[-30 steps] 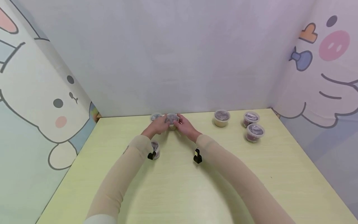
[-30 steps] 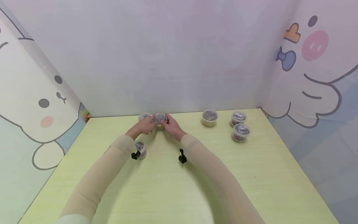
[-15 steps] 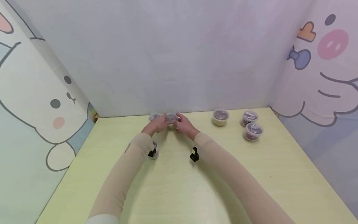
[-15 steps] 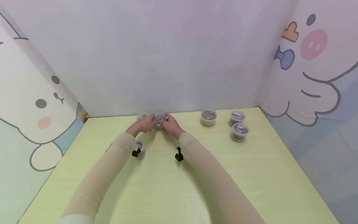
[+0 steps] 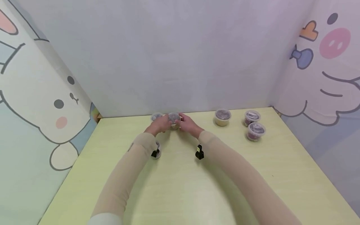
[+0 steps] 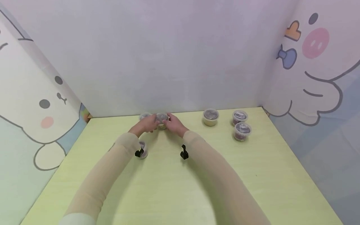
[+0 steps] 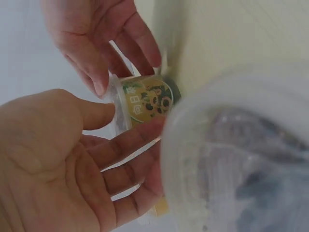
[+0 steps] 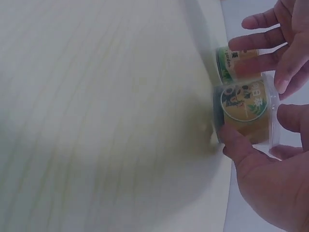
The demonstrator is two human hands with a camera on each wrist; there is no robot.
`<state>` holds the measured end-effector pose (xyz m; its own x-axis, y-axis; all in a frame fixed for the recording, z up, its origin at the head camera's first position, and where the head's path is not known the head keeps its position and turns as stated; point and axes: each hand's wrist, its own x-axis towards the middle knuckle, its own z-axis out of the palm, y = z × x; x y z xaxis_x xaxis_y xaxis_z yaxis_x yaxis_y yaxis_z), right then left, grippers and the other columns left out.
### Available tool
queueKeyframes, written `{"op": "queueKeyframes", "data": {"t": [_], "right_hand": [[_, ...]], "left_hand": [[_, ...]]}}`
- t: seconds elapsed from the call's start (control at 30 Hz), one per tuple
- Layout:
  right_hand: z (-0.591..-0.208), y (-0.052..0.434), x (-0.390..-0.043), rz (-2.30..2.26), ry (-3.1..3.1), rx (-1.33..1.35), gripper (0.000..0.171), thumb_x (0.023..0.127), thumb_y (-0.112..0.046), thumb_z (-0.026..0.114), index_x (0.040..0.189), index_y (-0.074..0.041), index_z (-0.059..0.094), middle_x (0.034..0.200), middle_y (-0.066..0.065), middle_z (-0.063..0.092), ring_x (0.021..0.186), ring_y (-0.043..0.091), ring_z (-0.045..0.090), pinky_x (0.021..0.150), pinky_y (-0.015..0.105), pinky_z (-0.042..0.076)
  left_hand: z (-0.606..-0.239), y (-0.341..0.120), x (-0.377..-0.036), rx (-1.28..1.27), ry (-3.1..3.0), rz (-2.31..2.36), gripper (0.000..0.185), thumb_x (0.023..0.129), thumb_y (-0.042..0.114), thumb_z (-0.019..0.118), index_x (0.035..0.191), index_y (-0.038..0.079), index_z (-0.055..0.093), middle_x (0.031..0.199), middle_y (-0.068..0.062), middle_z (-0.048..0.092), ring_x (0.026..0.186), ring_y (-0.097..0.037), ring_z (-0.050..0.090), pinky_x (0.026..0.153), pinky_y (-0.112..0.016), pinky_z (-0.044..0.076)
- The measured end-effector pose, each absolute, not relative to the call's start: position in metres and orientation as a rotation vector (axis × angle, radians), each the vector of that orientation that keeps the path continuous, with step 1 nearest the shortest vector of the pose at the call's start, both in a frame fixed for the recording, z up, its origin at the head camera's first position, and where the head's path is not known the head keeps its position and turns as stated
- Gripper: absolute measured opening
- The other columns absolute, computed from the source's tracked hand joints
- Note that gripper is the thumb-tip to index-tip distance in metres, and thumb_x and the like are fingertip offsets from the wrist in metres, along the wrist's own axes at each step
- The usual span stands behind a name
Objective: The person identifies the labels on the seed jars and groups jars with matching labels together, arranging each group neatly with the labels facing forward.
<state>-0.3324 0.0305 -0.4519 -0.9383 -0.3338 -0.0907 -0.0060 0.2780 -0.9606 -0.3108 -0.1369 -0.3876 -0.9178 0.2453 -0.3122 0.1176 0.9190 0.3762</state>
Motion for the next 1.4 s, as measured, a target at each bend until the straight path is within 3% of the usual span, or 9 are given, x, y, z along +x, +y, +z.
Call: {"op": "queueKeyframes", "data": {"t": [0.13,0.2,0.4,0.63,0.87,1.0,1.13,1.23,1.4], "right_hand": [[-0.450,0.054,-0.333,-1.528,2.410,-0.430,0.066,0.106,-0.024,0.056,0.161,-0.006,0.023,0.156,0.025,0.037,0.130,0.037,0.054,0.097,0.042,0.052],[-0.446,0.071,-0.331,-1.444,2.445,-0.483,0.064,0.106,-0.022,0.057,0.159,-0.003,0.027,0.153,0.026,0.041,0.124,0.038,0.058,0.094,0.041,0.054],[-0.420,0.148,-0.320,-1.184,2.591,-0.708,0.044,0.103,-0.009,0.057,0.143,0.008,0.049,0.137,0.030,0.056,0.120,0.043,0.060,0.095,0.048,0.053],[-0.400,0.249,-0.294,-0.911,2.830,-0.827,0.042,0.103,-0.008,0.058,0.141,0.008,0.052,0.136,0.028,0.057,0.122,0.045,0.056,0.102,0.059,0.045],[-0.413,0.327,-0.268,-0.730,3.168,-0.852,0.040,0.097,-0.001,0.062,0.136,0.008,0.056,0.124,0.031,0.058,0.101,0.042,0.058,0.081,0.058,0.046],[-0.419,0.353,-0.254,-0.989,3.181,-0.701,0.045,0.099,-0.002,0.061,0.140,0.011,0.049,0.133,0.035,0.052,0.114,0.051,0.052,0.088,0.063,0.047],[-0.428,0.367,-0.245,-1.244,3.024,-0.420,0.052,0.106,-0.013,0.055,0.147,0.013,0.038,0.142,0.037,0.045,0.125,0.052,0.047,0.096,0.028,0.050],[-0.440,0.372,-0.239,-1.427,2.790,-0.220,0.063,0.109,-0.028,0.049,0.153,0.011,0.028,0.151,0.036,0.036,0.129,0.032,0.052,0.086,0.008,0.045],[-0.457,0.376,-0.233,-1.777,2.378,-0.075,0.075,0.110,-0.038,0.042,0.157,0.011,0.011,0.157,0.034,0.022,0.109,-0.012,0.052,0.095,0.024,0.050]], "left_hand": [[-0.391,-0.129,-0.309,0.318,2.840,0.260,0.059,0.111,0.031,0.036,0.158,-0.002,0.022,0.125,-0.023,0.065,0.110,-0.038,0.064,0.092,-0.051,0.052],[-0.390,-0.119,-0.307,0.366,2.911,0.146,0.055,0.110,0.033,0.039,0.154,0.001,0.033,0.120,-0.019,0.067,0.107,-0.037,0.066,0.090,-0.052,0.052],[-0.375,-0.073,-0.301,0.597,2.974,-0.017,0.031,0.106,0.033,0.051,0.120,0.008,0.063,0.105,-0.007,0.069,0.089,-0.024,0.065,0.080,-0.043,0.055],[-0.381,-0.016,-0.297,0.793,2.847,0.160,0.038,0.106,0.032,0.051,0.135,0.009,0.061,0.128,-0.008,0.067,0.107,-0.025,0.067,0.093,-0.042,0.053],[-0.404,0.057,-0.284,0.931,2.750,0.299,0.045,0.104,0.037,0.055,0.141,0.012,0.056,0.130,-0.005,0.066,0.100,-0.019,0.066,0.081,-0.034,0.055],[-0.419,0.093,-0.276,0.931,2.735,0.335,0.054,0.103,0.040,0.056,0.149,0.012,0.047,0.141,-0.002,0.060,0.119,-0.016,0.061,0.091,-0.032,0.053],[-0.432,0.120,-0.272,0.879,2.719,0.472,0.065,0.103,0.043,0.054,0.155,0.010,0.037,0.148,-0.006,0.053,0.129,-0.017,0.055,0.099,-0.030,0.049],[-0.441,0.135,-0.270,0.817,2.694,0.631,0.068,0.104,0.047,0.050,0.157,0.007,0.035,0.151,-0.008,0.049,0.133,-0.019,0.052,0.105,-0.030,0.044],[-0.450,0.151,-0.267,0.694,2.659,0.869,0.068,0.106,0.054,0.042,0.156,0.008,0.037,0.150,-0.007,0.050,0.135,-0.018,0.050,0.108,-0.029,0.041]]}}
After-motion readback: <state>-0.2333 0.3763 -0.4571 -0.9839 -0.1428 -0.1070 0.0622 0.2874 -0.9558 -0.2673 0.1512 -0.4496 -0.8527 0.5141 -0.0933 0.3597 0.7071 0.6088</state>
